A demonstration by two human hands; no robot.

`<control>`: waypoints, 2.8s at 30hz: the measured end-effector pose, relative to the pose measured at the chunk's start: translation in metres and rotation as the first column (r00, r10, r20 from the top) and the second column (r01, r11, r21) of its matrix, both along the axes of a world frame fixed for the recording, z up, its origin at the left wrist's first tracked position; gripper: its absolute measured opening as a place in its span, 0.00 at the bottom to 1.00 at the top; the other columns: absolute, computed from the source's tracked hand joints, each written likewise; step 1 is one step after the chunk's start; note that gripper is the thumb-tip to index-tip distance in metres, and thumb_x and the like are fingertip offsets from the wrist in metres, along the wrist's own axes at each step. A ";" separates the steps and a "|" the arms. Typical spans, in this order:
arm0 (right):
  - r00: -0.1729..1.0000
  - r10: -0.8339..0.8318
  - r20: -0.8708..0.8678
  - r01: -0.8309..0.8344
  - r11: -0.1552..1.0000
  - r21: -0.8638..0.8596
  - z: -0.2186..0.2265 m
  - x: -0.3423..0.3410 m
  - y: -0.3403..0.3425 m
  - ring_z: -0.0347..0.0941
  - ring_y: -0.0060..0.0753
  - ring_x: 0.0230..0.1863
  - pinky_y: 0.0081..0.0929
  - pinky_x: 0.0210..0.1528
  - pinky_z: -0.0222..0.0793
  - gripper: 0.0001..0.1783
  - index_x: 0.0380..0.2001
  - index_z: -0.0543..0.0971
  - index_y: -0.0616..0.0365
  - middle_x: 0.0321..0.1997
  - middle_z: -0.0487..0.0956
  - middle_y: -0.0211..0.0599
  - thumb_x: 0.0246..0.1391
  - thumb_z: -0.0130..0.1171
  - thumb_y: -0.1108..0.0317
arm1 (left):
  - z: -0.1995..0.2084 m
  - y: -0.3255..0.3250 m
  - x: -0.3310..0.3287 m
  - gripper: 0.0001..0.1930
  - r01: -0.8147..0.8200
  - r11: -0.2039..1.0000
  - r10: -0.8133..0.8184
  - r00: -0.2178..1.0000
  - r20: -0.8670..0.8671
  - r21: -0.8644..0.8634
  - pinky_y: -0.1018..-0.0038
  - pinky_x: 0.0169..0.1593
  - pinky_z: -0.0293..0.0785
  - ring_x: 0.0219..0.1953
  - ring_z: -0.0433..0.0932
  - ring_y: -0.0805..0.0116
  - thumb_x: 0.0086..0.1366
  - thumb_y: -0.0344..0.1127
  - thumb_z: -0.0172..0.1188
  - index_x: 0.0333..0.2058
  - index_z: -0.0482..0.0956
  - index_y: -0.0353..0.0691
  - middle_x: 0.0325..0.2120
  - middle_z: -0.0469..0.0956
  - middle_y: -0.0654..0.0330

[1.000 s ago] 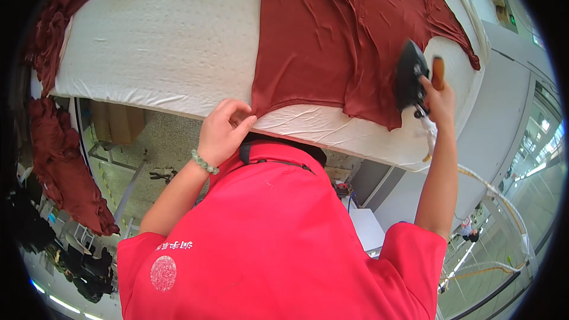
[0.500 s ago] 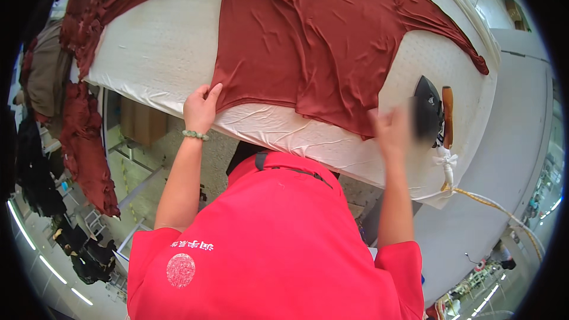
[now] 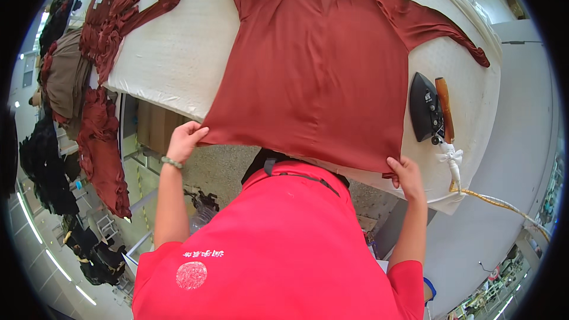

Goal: Ironing a red garment on an ironing table in a sewing factory.

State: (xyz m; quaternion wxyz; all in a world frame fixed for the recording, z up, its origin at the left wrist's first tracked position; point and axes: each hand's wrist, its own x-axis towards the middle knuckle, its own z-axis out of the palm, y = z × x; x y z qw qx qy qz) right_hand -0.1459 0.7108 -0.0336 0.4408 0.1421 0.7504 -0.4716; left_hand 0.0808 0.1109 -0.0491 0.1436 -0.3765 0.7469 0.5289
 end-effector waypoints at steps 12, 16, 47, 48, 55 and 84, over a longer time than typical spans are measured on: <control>0.086 0.790 -0.607 0.393 0.533 0.749 0.021 -0.127 -0.023 0.80 0.56 0.53 0.45 0.54 0.74 0.24 0.57 0.78 0.60 0.51 0.82 0.55 0.66 0.61 0.55 | -0.043 0.064 -0.103 0.22 -0.133 0.793 0.045 0.986 -0.160 -0.594 0.63 0.44 0.78 0.39 0.83 0.61 0.68 0.50 0.67 0.46 0.78 0.35 0.36 0.84 0.55; 0.017 0.864 -0.503 0.329 0.470 0.819 0.012 -0.120 -0.026 0.83 0.49 0.42 0.39 0.44 0.77 0.23 0.51 0.79 0.62 0.40 0.84 0.49 0.65 0.64 0.54 | -0.049 0.079 -0.104 0.19 -0.470 0.833 0.363 0.862 -0.354 -0.290 0.64 0.40 0.76 0.33 0.81 0.63 0.70 0.48 0.65 0.41 0.79 0.34 0.32 0.84 0.56; 0.338 0.825 -0.452 -0.593 0.560 0.579 0.040 -0.184 -0.423 0.82 0.44 0.31 0.41 0.38 0.75 0.25 0.43 0.84 0.63 0.28 0.83 0.44 0.57 0.68 0.49 | 0.028 0.067 -0.063 0.09 -0.389 0.880 0.474 0.714 -0.515 0.271 0.81 0.33 0.64 0.30 0.65 0.84 0.77 0.35 0.60 0.38 0.79 0.36 0.25 0.71 0.73; 0.204 0.840 -0.503 -0.704 0.483 0.521 0.045 -0.149 -0.430 0.82 0.47 0.32 0.42 0.39 0.75 0.26 0.46 0.84 0.62 0.31 0.84 0.46 0.56 0.69 0.49 | 0.023 0.065 -0.063 0.09 -0.411 0.880 0.473 0.720 -0.507 0.237 0.81 0.34 0.64 0.30 0.65 0.84 0.77 0.35 0.59 0.38 0.79 0.36 0.26 0.71 0.73; 0.611 0.756 -0.235 -0.712 0.655 0.254 0.091 -0.092 -0.384 0.82 0.38 0.38 0.36 0.43 0.76 0.25 0.51 0.82 0.61 0.40 0.85 0.44 0.57 0.72 0.55 | 0.010 0.055 -0.040 0.10 -0.433 0.882 0.468 0.754 -0.460 0.189 0.82 0.38 0.66 0.33 0.65 0.83 0.78 0.35 0.57 0.36 0.78 0.37 0.29 0.72 0.73; 0.572 0.246 -0.783 0.033 0.946 0.322 0.042 -0.111 -0.181 0.83 0.37 0.36 0.35 0.43 0.77 0.23 0.44 0.81 0.60 0.37 0.86 0.38 0.56 0.75 0.53 | 0.043 0.053 -0.146 0.11 -0.437 0.866 0.482 0.604 -0.635 0.242 0.80 0.41 0.70 0.35 0.70 0.82 0.78 0.37 0.57 0.37 0.77 0.37 0.33 0.77 0.69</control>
